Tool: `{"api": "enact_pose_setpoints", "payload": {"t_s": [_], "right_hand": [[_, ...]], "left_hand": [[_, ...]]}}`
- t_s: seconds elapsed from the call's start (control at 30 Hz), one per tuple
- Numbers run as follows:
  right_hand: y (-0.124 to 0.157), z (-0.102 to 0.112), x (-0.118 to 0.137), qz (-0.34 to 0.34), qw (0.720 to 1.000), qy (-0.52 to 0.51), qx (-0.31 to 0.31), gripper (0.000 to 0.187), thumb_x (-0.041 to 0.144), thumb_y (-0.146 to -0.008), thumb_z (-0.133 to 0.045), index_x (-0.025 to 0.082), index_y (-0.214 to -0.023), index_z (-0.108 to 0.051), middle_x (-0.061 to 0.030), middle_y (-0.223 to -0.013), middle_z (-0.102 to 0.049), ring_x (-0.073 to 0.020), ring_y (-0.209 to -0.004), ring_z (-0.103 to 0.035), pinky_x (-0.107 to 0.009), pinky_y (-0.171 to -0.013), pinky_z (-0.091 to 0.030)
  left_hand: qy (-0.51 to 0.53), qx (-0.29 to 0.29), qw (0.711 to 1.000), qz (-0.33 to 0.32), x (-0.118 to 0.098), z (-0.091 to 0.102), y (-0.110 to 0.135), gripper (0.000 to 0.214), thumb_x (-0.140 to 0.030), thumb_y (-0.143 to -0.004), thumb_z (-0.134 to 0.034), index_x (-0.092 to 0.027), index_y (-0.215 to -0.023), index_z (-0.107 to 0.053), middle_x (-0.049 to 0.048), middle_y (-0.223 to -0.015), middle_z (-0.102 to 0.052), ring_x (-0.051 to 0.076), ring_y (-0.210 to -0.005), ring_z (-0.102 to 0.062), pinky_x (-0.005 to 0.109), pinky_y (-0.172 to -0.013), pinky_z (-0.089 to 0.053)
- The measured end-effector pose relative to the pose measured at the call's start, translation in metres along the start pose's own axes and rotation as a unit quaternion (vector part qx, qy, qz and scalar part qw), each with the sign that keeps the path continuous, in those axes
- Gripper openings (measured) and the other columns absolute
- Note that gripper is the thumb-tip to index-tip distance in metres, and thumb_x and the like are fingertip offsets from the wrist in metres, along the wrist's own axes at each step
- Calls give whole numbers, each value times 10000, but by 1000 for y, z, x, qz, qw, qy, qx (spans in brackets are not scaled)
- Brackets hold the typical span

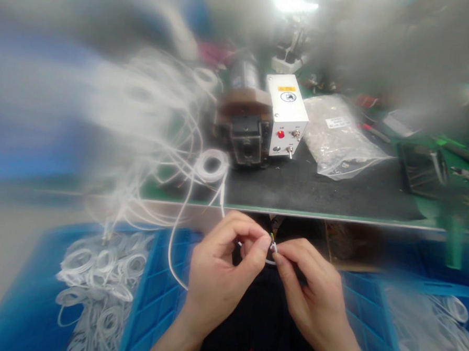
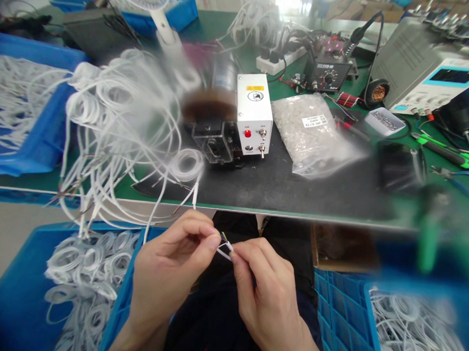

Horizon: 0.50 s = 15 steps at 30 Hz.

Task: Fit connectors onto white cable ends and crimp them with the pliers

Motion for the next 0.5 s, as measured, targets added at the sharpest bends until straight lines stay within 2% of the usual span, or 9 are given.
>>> {"api": "enact_pose_setpoints", "payload": {"t_s": [0.2, 0.5], "right_hand": [[3, 2, 3, 23, 1000, 3, -9, 222, 44, -1048, -628, 225, -1134, -724, -25, -1029, -732, -142, -909, -710, -266, -817, -529], [1, 1, 1, -3, 1000, -24, -3, 166, 70, -1054, -631, 213, -1075, -713, -15, -996, -729, -133, -883, -695, -252, -796, -516]], "left_hand": [[22, 18, 999, 19, 4, 0, 1, 149, -110, -1028, -691, -256, -1003, -707, -10, -950, -642, 143, -868, -623, 261, -746, -498], [66, 39, 996, 46, 9, -4, 0, 151, -122, -1044, -680, -249, -965, -690, -26, -941, -604, 118, -859, -593, 230, -750, -486]]}}
Point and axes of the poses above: each hand's wrist, its own y-axis away from the middle knuckle, its own z-axis out of the back of the hand, x = y × z, the point moved 7 cm from there along -y, towards the middle knuckle
